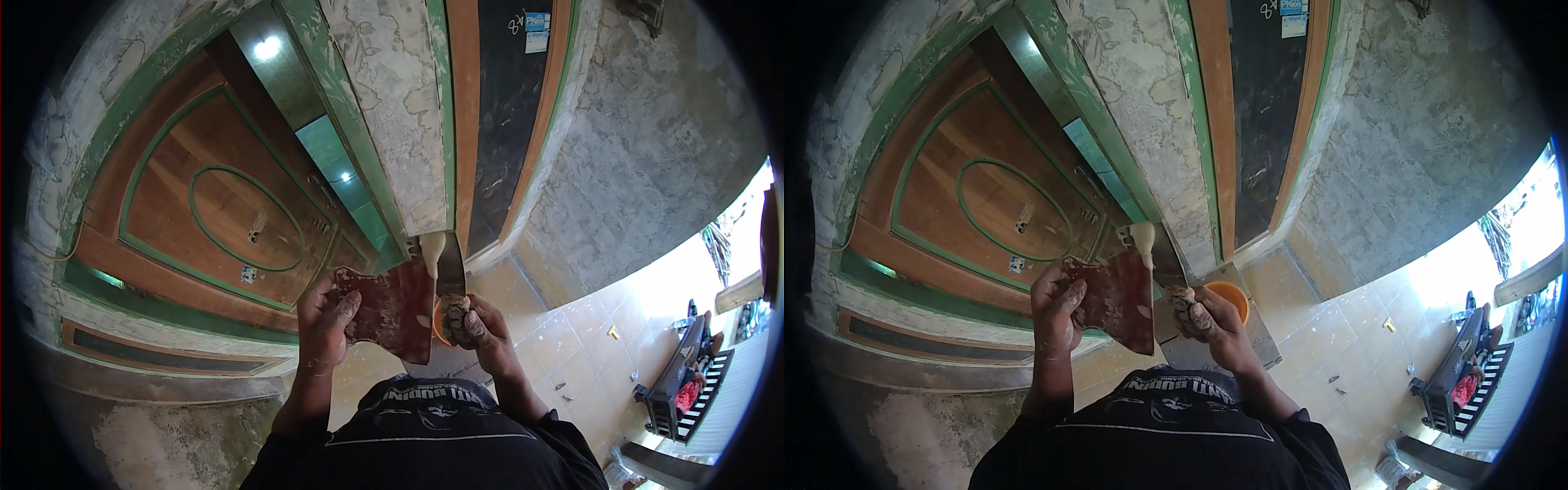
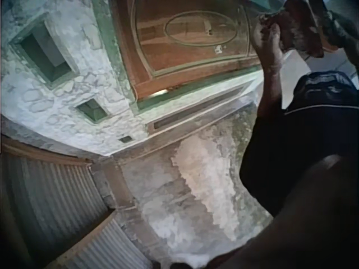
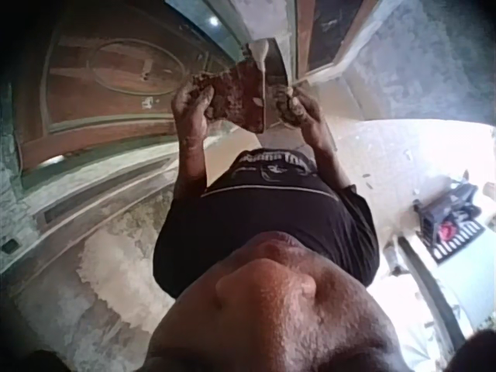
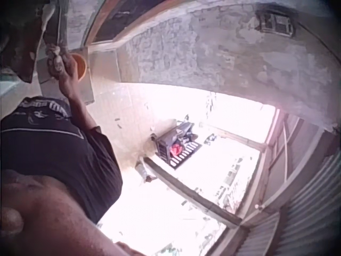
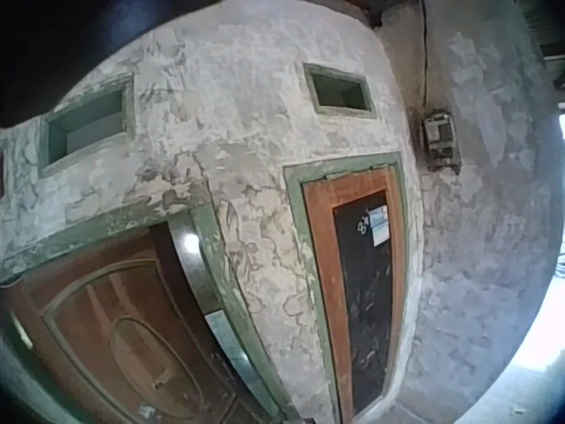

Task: The person patches a damaged wall by picking up patching compound from a bucket with a putty knife and applying it to the wall surface, followed by smoothing and sanding the area with a red applicator block.

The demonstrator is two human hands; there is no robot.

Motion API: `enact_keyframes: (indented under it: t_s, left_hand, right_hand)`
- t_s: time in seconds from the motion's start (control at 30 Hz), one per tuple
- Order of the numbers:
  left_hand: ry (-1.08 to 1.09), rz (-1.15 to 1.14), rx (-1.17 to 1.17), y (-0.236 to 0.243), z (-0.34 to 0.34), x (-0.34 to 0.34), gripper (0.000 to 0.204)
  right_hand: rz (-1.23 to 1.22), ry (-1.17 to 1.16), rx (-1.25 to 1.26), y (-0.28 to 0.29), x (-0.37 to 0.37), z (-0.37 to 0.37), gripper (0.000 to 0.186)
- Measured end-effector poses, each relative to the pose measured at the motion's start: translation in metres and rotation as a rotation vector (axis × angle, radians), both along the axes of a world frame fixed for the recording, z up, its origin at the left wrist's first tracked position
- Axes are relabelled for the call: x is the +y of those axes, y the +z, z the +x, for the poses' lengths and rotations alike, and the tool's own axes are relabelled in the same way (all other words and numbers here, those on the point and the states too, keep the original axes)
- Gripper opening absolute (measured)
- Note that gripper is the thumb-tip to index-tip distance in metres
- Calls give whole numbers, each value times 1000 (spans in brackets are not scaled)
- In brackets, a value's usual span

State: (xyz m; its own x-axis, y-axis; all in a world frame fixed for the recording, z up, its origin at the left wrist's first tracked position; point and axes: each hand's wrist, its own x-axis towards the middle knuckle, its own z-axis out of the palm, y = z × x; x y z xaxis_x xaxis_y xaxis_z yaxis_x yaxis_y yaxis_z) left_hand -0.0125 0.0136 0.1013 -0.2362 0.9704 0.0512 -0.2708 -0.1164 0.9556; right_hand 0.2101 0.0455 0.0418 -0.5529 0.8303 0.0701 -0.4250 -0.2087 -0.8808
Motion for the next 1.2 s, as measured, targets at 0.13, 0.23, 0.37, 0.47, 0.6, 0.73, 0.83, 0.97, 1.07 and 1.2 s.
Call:
enact_keyframes:
  t_s: [0.13, 0.23, 0.37, 0.47, 0.6, 0.73, 0.83, 0.97, 1.07, 1.2]
  left_hand:
    - [87, 58, 8, 7, -1, -3, 21]
    - [135, 161, 20, 6, -1, -5, 23]
    - [143, 193, -73, 7, 4, -7, 25]
    - [159, 206, -128, 0, 2, -7, 25]
    - [-68, 172, -316, -14, 1, -8, 23]
    - [-267, -140, -700, -21, 16, -5, 22]
    - [-382, -55, -806, -36, 14, -5, 28]
    - [-167, 20, -357, -15, 15, 0, 27]
    - [53, -13, -70, -1, 13, 10, 27]
    - [96, 5, 85, 1, -11, 4, 25]
  right_hand:
    - [98, -34, -47, -2, -2, 1, 50]
    - [75, -9, 16, -3, -5, -1, 49]
    - [-3, 80, 177, -5, -8, 1, 48]
    - [-119, 128, 243, -2, -11, 1, 47]
    - [-314, 184, 401, -7, -11, 0, 43]
    - [-490, 292, 619, -12, -5, -3, 36]
    - [-637, 235, 596, -1, -5, -9, 32]
    - [-608, 166, 428, 8, -6, -11, 32]
    - [-658, 199, 390, 11, -7, -6, 33]
    - [-536, 190, 304, 9, -8, -3, 34]
